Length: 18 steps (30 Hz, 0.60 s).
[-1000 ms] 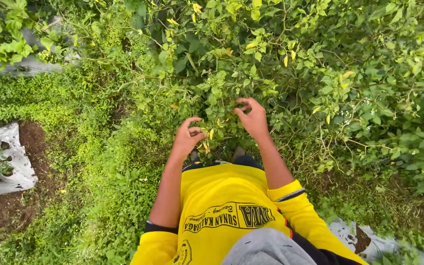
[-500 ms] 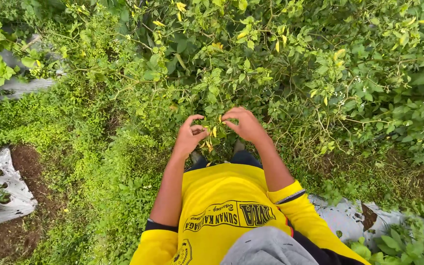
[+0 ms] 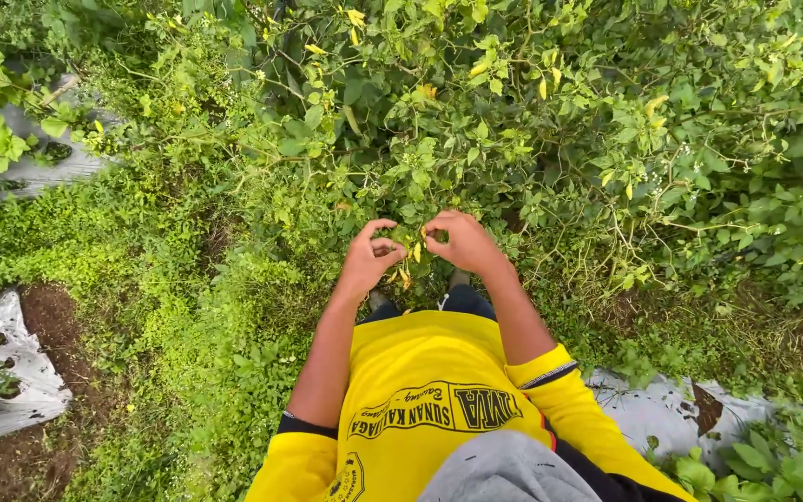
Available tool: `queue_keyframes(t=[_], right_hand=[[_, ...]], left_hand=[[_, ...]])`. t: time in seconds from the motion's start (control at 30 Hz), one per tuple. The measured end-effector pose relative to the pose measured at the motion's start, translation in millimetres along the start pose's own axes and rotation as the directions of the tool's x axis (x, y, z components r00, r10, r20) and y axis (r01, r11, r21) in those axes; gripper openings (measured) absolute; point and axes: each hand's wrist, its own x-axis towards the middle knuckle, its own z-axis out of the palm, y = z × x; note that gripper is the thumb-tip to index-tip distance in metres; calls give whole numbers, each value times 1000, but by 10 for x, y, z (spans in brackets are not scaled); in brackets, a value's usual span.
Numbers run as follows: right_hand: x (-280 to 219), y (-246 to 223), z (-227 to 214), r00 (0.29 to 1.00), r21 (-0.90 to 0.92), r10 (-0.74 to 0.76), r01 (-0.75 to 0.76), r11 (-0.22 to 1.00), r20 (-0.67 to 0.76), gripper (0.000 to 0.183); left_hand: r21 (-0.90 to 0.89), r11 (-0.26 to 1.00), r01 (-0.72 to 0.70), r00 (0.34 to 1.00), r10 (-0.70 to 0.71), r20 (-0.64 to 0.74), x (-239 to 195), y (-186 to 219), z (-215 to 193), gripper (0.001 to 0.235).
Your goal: Harvesting small chili peppers from a plant in a field.
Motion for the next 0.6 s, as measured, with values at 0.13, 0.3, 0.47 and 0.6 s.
queue_keyframes(t=[0.13,0.3,0.47,0.6], right_hand=[[16,31,90,1000,-29,9,-9,1000,-4,13],[36,13,123,1000,-77,-11,9,997,-20,13],[-31,-76,70,998,-47,-17,14,999,-60,17],[-148,-320,-81,994,75,37,-29,997,-99,27]], left_hand=[[19,1000,14,1000,-15,14,4,-18,-45,56],[24,999,21,998,-23,57,17,-64,-105,58],[30,999,33,998,-35,59,-1,-39,-148,58],[24,999,26,998,-28,55,7,-96,-170,58]])
